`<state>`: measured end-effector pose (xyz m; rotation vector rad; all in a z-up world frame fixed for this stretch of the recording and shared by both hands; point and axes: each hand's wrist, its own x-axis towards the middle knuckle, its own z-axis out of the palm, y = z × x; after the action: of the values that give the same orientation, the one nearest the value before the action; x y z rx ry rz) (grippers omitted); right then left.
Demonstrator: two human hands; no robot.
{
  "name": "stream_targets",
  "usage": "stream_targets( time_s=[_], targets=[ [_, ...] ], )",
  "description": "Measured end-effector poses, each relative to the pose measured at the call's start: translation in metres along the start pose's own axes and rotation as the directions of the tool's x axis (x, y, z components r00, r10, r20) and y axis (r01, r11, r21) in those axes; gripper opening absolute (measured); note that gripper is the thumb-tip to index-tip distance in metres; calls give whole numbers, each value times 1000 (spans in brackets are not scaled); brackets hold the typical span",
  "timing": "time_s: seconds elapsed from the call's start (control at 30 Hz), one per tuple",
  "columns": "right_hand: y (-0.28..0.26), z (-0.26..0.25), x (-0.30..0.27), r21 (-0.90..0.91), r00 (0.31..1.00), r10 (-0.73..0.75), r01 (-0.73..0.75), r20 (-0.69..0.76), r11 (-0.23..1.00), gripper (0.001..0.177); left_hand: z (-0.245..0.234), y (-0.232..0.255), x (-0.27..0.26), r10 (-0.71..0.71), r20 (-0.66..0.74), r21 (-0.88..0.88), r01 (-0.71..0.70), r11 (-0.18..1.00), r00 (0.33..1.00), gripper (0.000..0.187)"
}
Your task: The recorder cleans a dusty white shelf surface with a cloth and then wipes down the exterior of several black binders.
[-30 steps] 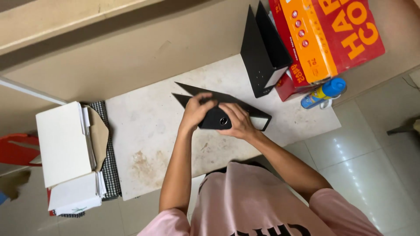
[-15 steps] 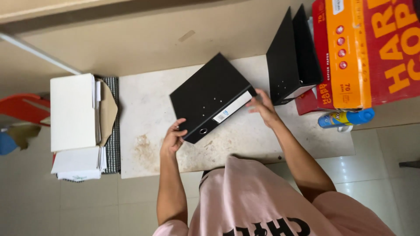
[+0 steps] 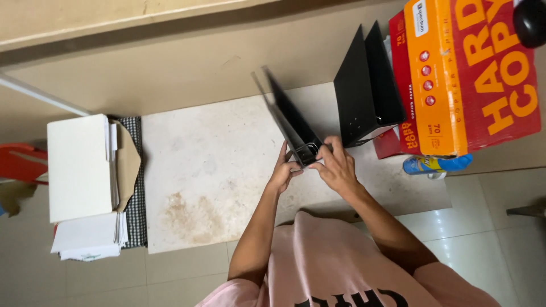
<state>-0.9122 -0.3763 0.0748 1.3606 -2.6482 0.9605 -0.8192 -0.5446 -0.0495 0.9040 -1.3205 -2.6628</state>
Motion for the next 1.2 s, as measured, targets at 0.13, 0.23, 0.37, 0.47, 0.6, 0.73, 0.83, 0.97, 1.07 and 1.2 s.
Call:
stream_targets(
  time_s=[0.13,0.23,0.37,0.47,0.6,0.73,0.83,0.97,1.07,1.2],
  targets=[
    [17,-14,-3,-71,990,82,-91,-114,993,41,42,25,4,7,116,92,-18,996,993,102],
    [38,-20,3,-73,973,165,-178,-160,981,43,68,28,17,27,197,99,-47,994,980,97],
    [41,-31,20,-81,957,185,-207,-223,975,41,94,30,40,44,174,102,-63,993,984,97],
    [45,-33,28,-61,947,237,-256,-218,965,37,104,31,52,60,189,110,-82,991,980,99],
    [51,-35,28,-33,934,275,-290,-228,956,39,129,46,60,43,185,119,-65,991,982,102],
    [50,-37,27,-58,922,318,-338,-221,939,44,145,44,63,32,170,73,-45,996,985,107],
    [41,-46,26,-54,916,259,-289,-306,956,59,154,39,60,94,137,57,-103,993,986,107],
    [50,-49,20,-77,888,325,-367,-324,927,78,151,29,65,133,133,100,-146,984,982,105],
    [63,-47,15,-82,906,297,-335,-302,939,88,153,32,64,139,146,92,-154,984,979,106],
    [77,-48,16,-122,945,247,-276,-213,953,89,156,39,62,87,118,122,-102,987,989,106]
  ],
)
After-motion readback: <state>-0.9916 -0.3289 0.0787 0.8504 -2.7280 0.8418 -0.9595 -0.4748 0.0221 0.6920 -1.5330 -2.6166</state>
